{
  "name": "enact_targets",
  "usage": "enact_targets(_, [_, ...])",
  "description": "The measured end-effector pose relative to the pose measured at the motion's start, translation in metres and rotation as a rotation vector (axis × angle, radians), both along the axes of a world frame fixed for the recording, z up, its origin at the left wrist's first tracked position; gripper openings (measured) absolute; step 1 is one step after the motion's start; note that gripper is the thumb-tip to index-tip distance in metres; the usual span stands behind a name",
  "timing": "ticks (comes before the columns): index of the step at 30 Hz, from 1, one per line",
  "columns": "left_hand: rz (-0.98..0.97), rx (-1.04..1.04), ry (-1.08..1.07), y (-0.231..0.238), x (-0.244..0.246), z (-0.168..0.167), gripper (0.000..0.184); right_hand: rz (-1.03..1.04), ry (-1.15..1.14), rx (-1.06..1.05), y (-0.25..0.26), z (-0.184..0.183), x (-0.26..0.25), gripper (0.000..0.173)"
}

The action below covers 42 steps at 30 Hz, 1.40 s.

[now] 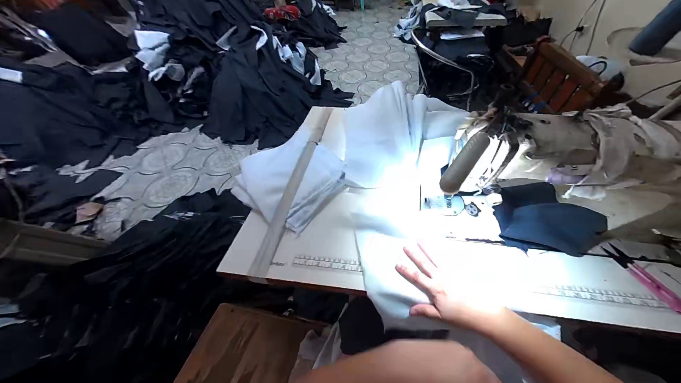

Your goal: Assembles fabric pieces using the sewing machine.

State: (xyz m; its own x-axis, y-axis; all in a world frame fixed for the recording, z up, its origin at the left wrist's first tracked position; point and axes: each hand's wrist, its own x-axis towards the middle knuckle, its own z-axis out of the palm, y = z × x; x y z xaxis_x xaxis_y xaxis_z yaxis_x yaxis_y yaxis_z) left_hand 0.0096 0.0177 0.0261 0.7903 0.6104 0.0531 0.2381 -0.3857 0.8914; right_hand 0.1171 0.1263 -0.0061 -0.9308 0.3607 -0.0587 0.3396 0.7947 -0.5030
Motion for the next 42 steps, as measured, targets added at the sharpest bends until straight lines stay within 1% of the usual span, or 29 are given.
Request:
enact_targets(1, [0.130, 0.114, -0.053, 0.006, -0.021, 0.010, 0.026, 0.001, 0.050, 0.018, -0.004, -0.007, 0.009, 0.063])
enact_targets(2, [0.341, 0.252, -0.037, 0.013, -0.043, 0.013, 0.022, -0.003, 0.103, 0.033, -0.008, -0.010, 0.019, 0.059])
enact_targets(3, [0.587, 0.381, 0.107, 0.022, -0.066, 0.011, 0.026, -0.015, 0.156, 0.066, -0.010, -0.013, 0.029, 0.057])
enact_targets(4, [0.793, 0.421, 0.328, 0.036, -0.087, 0.005, 0.044, -0.016, 0.159, 0.102, -0.012, -0.014, 0.037, 0.058])
enact_targets(5, [0.903, 0.309, 0.509, 0.051, -0.108, -0.002, 0.067, -0.026, 0.146, 0.142, -0.013, -0.014, 0.043, 0.058])
enact_targets(6, [0.962, 0.174, 0.603, 0.064, -0.124, -0.006, 0.084, -0.041, 0.150, 0.179, -0.014, -0.014, 0.048, 0.057])
enact_targets(7, [1.005, 0.098, 0.642, 0.073, -0.135, -0.010, 0.092, -0.053, 0.162, 0.196, -0.015, -0.014, 0.050, 0.055])
enact_targets(8, [1.040, 0.079, 0.640, 0.078, -0.140, -0.012, 0.092, -0.068, 0.190, 0.220, -0.016, -0.016, 0.051, 0.053])
enact_targets(9, [1.062, 0.078, 0.625, 0.081, -0.142, -0.012, 0.086, -0.092, 0.230, 0.256, -0.017, -0.018, 0.051, 0.050])
enact_targets(11, [1.058, 0.072, 0.569, 0.085, -0.143, -0.012, 0.065, -0.150, 0.303, 0.305, -0.018, -0.021, 0.052, 0.043])
enact_targets(13, [0.989, 0.082, 0.400, 0.086, -0.150, -0.015, 0.044, -0.257, 0.349, 0.347, -0.017, -0.021, 0.054, 0.036])
enact_targets(14, [0.938, 0.119, 0.274, 0.084, -0.155, -0.018, 0.033, -0.345, 0.352, 0.379, -0.017, -0.023, 0.055, 0.037])
enact_targets(15, [0.878, 0.174, 0.156, 0.082, -0.162, -0.023, 0.023, -0.445, 0.339, 0.406, -0.018, -0.024, 0.056, 0.044])
enact_targets(16, [0.828, 0.202, 0.045, 0.079, -0.168, -0.026, 0.014, -0.535, 0.316, 0.415, -0.019, -0.024, 0.058, 0.055])
enact_targets(17, [0.810, 0.222, -0.030, 0.076, -0.173, -0.030, 0.007, -0.599, 0.292, 0.399, -0.019, -0.024, 0.059, 0.065])
enact_targets(18, [0.830, 0.255, -0.065, 0.073, -0.177, -0.035, 0.005, -0.633, 0.281, 0.381, -0.019, -0.023, 0.060, 0.068])
enact_targets(20, [0.918, 0.339, -0.054, 0.069, -0.180, -0.046, 0.008, -0.642, 0.284, 0.382, -0.019, -0.025, 0.060, 0.063])
enact_targets(21, [0.959, 0.373, -0.014, 0.068, -0.178, -0.050, 0.010, -0.635, 0.284, 0.392, -0.019, -0.026, 0.059, 0.060])
enact_targets(23, [1.007, 0.443, 0.074, 0.067, -0.174, -0.054, 0.015, -0.627, 0.264, 0.377, -0.018, -0.025, 0.059, 0.060])
enact_targets(27, [1.025, 0.530, 0.109, 0.067, -0.172, -0.053, 0.011, -0.653, 0.189, 0.274, -0.019, -0.019, 0.060, 0.067])
enact_targets(29, [1.012, 0.556, 0.089, 0.065, -0.174, -0.050, 0.010, -0.651, 0.190, 0.264, -0.018, -0.020, 0.061, 0.066])
enact_targets(32, [0.993, 0.609, 0.096, 0.059, -0.179, -0.050, 0.012, -0.625, 0.236, 0.327, -0.018, -0.024, 0.062, 0.059])
enact_targets(34, [0.978, 0.644, 0.109, 0.054, -0.181, -0.051, 0.016, -0.600, 0.282, 0.406, -0.017, -0.027, 0.062, 0.055])
enact_targets(36, [0.973, 0.645, 0.098, 0.048, -0.181, -0.053, 0.018, -0.557, 0.357, 0.499, -0.016, -0.031, 0.063, 0.048])
enact_targets(39, [0.992, 0.628, 0.066, 0.042, -0.187, -0.059, 0.020, -0.412, 0.473, 0.595, -0.014, -0.030, 0.065, 0.029])
enact_targets(40, [1.011, 0.626, 0.063, 0.042, -0.189, -0.061, 0.020, -0.334, 0.494, 0.596, -0.014, -0.029, 0.065, 0.028])
enact_targets(41, [1.034, 0.636, 0.095, 0.042, -0.189, -0.062, 0.020, -0.261, 0.494, 0.596, -0.014, -0.028, 0.066, 0.030])
enact_targets(42, [1.055, 0.661, 0.179, 0.042, -0.188, -0.059, 0.021, -0.199, 0.473, 0.608, -0.015, -0.028, 0.067, 0.033])
